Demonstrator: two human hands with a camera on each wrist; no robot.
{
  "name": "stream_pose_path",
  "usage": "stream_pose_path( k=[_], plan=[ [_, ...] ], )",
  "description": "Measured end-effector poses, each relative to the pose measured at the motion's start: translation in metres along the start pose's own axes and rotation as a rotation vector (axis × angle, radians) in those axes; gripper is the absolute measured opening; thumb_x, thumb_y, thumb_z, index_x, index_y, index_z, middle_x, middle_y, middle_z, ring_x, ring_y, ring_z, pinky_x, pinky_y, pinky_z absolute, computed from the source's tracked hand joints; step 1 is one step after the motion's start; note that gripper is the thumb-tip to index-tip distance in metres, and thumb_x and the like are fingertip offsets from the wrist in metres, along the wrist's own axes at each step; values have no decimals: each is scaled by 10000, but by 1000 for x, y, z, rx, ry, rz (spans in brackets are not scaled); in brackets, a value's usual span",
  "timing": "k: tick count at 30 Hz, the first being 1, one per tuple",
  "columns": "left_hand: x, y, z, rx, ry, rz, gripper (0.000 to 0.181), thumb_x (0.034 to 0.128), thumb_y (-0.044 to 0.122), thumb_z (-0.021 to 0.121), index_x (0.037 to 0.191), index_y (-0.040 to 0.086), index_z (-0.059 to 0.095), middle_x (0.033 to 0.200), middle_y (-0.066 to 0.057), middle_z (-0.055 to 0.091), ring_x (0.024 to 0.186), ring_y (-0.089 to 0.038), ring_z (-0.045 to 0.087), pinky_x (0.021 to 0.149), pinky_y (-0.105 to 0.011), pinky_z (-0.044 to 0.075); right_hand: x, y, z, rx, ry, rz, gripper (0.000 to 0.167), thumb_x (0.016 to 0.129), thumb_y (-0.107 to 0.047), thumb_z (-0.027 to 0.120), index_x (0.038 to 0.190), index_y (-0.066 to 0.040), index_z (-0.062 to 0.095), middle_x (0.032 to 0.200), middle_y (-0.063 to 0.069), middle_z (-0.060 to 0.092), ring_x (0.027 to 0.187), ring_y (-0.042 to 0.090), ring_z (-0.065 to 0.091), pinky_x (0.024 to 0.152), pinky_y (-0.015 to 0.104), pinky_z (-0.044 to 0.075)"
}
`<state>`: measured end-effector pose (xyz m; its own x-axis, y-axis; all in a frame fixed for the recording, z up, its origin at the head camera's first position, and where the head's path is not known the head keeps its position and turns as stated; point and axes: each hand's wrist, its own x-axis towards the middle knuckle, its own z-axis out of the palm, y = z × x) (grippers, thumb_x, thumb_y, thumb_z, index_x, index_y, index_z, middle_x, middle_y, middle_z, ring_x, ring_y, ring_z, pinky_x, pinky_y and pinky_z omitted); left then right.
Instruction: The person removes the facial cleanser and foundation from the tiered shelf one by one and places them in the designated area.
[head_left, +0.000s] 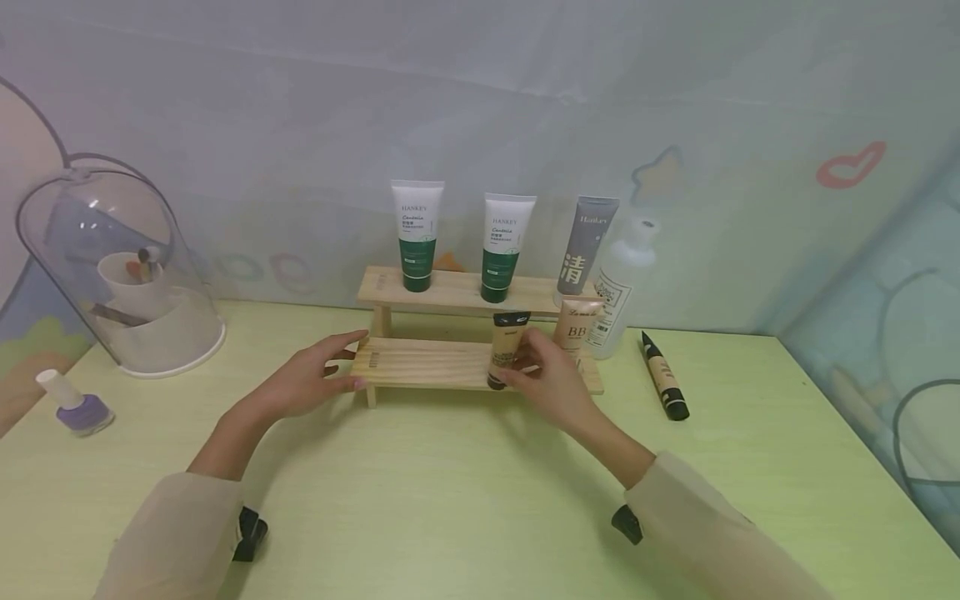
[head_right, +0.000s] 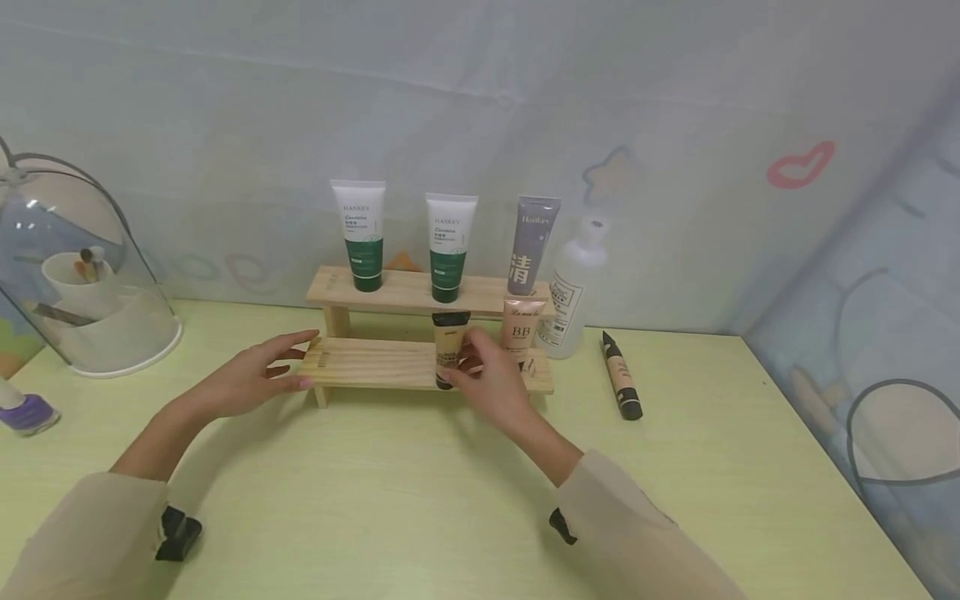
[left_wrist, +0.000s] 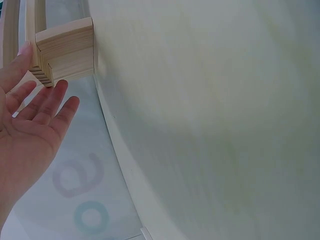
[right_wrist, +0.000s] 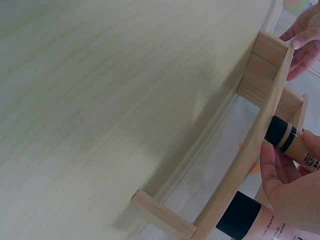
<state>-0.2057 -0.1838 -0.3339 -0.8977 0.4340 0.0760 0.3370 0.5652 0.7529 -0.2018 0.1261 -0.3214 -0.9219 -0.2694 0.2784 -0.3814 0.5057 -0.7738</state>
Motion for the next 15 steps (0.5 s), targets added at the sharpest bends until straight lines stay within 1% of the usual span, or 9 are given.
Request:
stream_pose_path(
  k=[5,8,11,15],
  plan=[
    [0,-1,0,3,2,6,668,881,128,617,1404,-57,247,1398,-271,288,1224,-430,355,1004,-534,320,-7,3,-6,7,-18,-20,330,806,-18,681,1096,-6,523,1011,150,629,887,252,610,765,336,529],
    [1,-3,0,-5,3,6,666,882,139,617,1405,-52,250,1400,-266,288,1230,-429,349,1010,-532,314,-13,4,-12,-1,-32,-30,304,808,-8,675,1067,-6,515,1005,164,638,885,256,615,752,326,534],
    [1,-5,0,-11,8,21,674,880,165,622,1402,-54,255,1396,-269,290,1223,-440,347,1003,-545,313,-19,5,-18,-22,-54,-33,286,804,1,675,1036,-10,509,1003,160,633,889,258,615,737,316,540],
    [1,-5,0,-6,20,38,679,874,195,631,1394,-55,273,1385,-269,306,1205,-442,364,986,-550,331,-29,8,-28,-60,-101,-21,328,811,-17,674,1095,-18,511,1026,137,612,900,246,605,743,318,536]
  ],
)
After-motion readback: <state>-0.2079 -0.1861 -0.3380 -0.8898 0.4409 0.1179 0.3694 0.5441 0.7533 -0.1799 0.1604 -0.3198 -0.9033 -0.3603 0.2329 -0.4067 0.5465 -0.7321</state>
